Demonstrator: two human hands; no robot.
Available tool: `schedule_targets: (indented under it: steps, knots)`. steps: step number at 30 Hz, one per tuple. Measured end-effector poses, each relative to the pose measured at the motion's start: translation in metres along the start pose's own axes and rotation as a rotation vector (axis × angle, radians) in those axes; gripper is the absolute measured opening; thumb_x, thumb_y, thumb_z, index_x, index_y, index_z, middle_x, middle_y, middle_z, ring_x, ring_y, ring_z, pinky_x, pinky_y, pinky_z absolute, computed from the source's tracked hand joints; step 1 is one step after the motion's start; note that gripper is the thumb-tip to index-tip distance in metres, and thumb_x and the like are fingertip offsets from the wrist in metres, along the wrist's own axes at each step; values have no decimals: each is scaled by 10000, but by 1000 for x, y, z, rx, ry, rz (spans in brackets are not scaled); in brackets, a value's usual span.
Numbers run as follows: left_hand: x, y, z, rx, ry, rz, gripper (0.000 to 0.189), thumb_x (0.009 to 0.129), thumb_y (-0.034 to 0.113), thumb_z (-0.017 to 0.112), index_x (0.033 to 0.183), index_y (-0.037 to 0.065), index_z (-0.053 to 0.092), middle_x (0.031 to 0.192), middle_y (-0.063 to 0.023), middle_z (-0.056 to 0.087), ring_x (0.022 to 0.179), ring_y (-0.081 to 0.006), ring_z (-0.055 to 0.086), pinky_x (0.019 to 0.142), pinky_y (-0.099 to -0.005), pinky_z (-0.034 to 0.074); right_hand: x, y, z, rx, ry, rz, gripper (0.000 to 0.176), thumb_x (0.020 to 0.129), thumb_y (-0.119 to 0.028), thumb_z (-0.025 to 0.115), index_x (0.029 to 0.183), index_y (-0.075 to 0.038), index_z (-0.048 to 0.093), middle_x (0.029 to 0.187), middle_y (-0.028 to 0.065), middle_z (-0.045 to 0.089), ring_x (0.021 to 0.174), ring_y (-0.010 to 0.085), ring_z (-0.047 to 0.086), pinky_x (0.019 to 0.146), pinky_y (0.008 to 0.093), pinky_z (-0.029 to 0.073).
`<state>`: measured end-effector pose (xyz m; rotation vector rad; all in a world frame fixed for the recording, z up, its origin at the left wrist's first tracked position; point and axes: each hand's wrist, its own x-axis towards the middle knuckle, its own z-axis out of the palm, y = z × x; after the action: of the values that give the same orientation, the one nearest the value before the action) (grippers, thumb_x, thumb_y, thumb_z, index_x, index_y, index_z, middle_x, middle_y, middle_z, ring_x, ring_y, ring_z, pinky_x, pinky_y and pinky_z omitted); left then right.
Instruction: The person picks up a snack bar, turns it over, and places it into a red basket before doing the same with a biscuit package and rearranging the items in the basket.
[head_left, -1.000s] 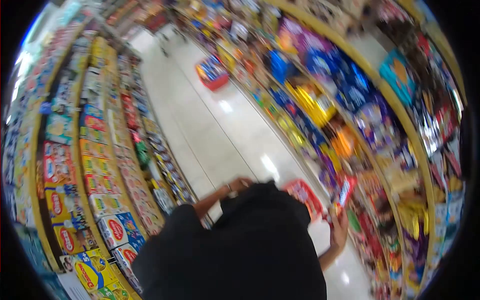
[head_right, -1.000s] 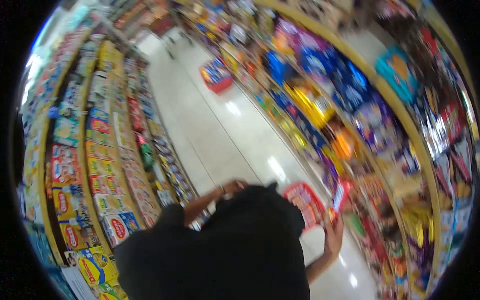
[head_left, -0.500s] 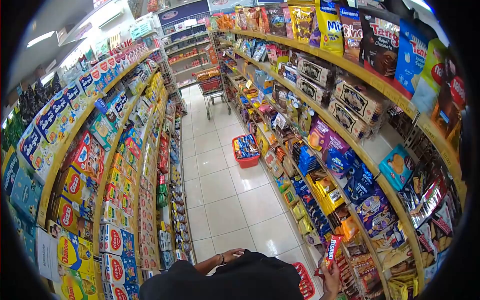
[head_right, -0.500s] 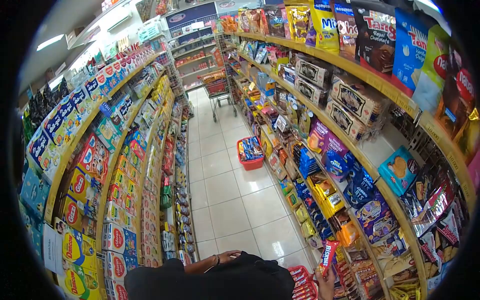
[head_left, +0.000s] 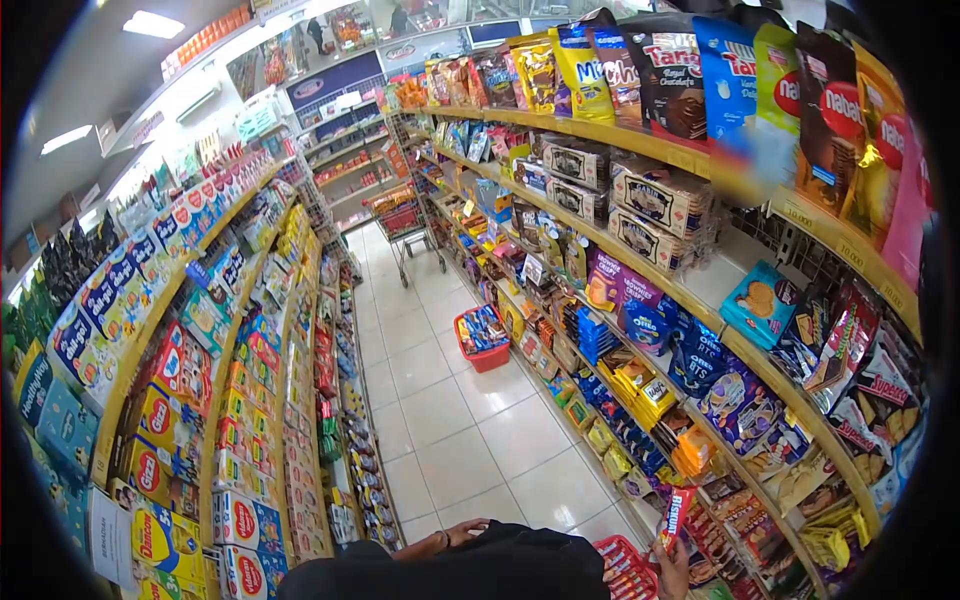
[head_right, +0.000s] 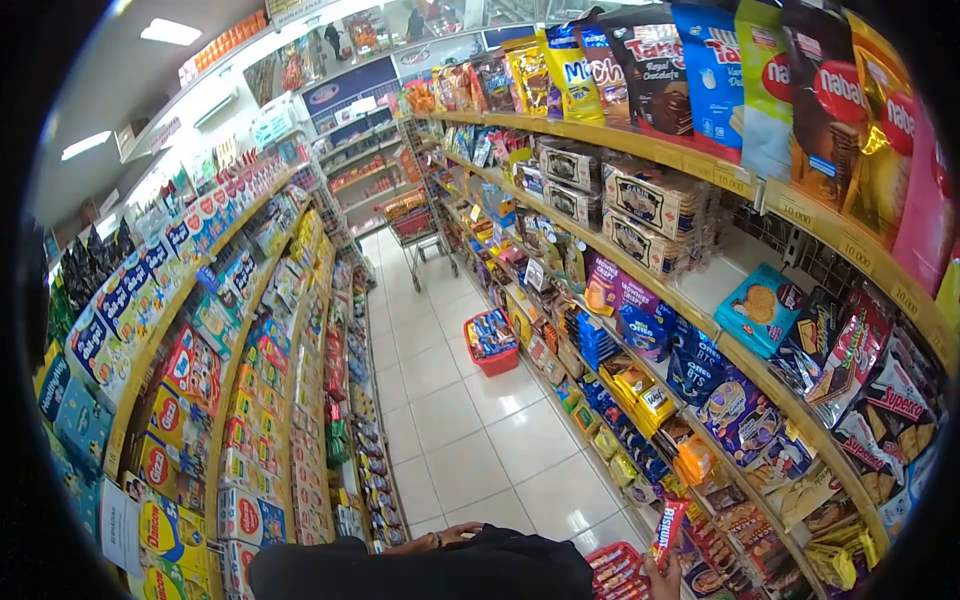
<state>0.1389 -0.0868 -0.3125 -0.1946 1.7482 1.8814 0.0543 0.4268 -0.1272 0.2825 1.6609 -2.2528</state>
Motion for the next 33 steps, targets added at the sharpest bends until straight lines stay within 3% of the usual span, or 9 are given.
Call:
schedule_targets:
  steps: [3, 6, 7, 14, 19, 25, 26, 27, 33]
  knots:
    - [11, -29, -34, 38, 81, 10, 575, 858, -8, 609, 1357, 222, 442, 1336, -98, 454, 1148, -188, 529, 923, -323, 487, 17, 18, 1, -24, 89, 145, 498, 908, -174, 662, 1313, 11, 440, 1149, 47, 533, 1011, 139, 530, 824, 272, 485]
    - [27, -31, -48, -60, 150, -84, 546, 851, -16, 619, 1315, 210, 438, 1335, -98, 453, 1140, -179, 539, 890, -326, 504, 48, 47, -9, 66, -29, -24, 449, 918, -132, 640, 1308, 0, 461, 1162, 56, 517, 1014, 131, 539, 813, 234, 476]
    - [32, -34, -47, -106, 169, -122, 537, 849, -19, 623, 1301, 205, 437, 1335, -98, 453, 1137, -176, 542, 879, -327, 509, 59, 47, -6, -16, 25, 2, 597, 875, -270, 703, 1355, -32, 440, 1270, 93, 494, 1134, 159, 503, 870, 336, 481]
    - [35, 13, -37, -382, 412, -346, 486, 846, 9, 675, 1179, 176, 362, 1344, -127, 495, 1108, -196, 589, 815, -344, 533, 103, 6, 25, -143, 14, 40, 590, 869, -240, 696, 1350, -32, 424, 1232, 114, 499, 1112, 196, 492, 899, 366, 465]
    - [40, -13, -48, -315, 396, -384, 535, 821, 256, 764, 1195, 166, 392, 1097, -54, 680, 1061, -175, 600, 886, -399, 486, 106, 7, 22, -269, 36, 67, 587, 865, -218, 692, 1346, -32, 412, 1204, 129, 502, 1096, 223, 484, 919, 388, 454]
    - [101, -30, -21, -475, 492, -558, 408, 850, 345, 715, 1148, 117, 555, 1098, -67, 650, 1007, -205, 613, 861, -389, 496, 98, 27, -14, -674, 105, 25, 584, 860, -192, 686, 1342, -33, 398, 1172, 147, 506, 1078, 255, 474, 943, 414, 440]
    - [112, -26, -20, -657, 529, -608, 422, 869, 366, 685, 1177, 108, 555, 1132, -74, 642, 1011, -213, 616, 852, -388, 500, 90, -6, 19, -244, -12, 99, 466, 868, -81, 676, 1286, -51, 472, 1006, 41, 637, 875, 157, 638, 722, 317, 551]
    - [135, -55, -21, -730, 443, -513, 462, 886, 374, 650, 1242, 103, 537, 1176, -82, 631, 1052, -226, 608, 844, -385, 504, 84, -31, 43, -227, -24, 143, 500, 853, -84, 696, 1299, -65, 471, 1019, 32, 636, 897, 154, 631, 731, 319, 543]
    - [213, 25, 16, -275, 203, -521, 408, 942, 315, 557, 1287, 99, 521, 1231, -87, 613, 1111, -232, 585, 908, -402, 483, 52, -19, 30, -120, 90, 111, 646, 790, -74, 757, 1349, -91, 434, 1136, 42, 608, 967, 142, 606, 767, 291, 514]
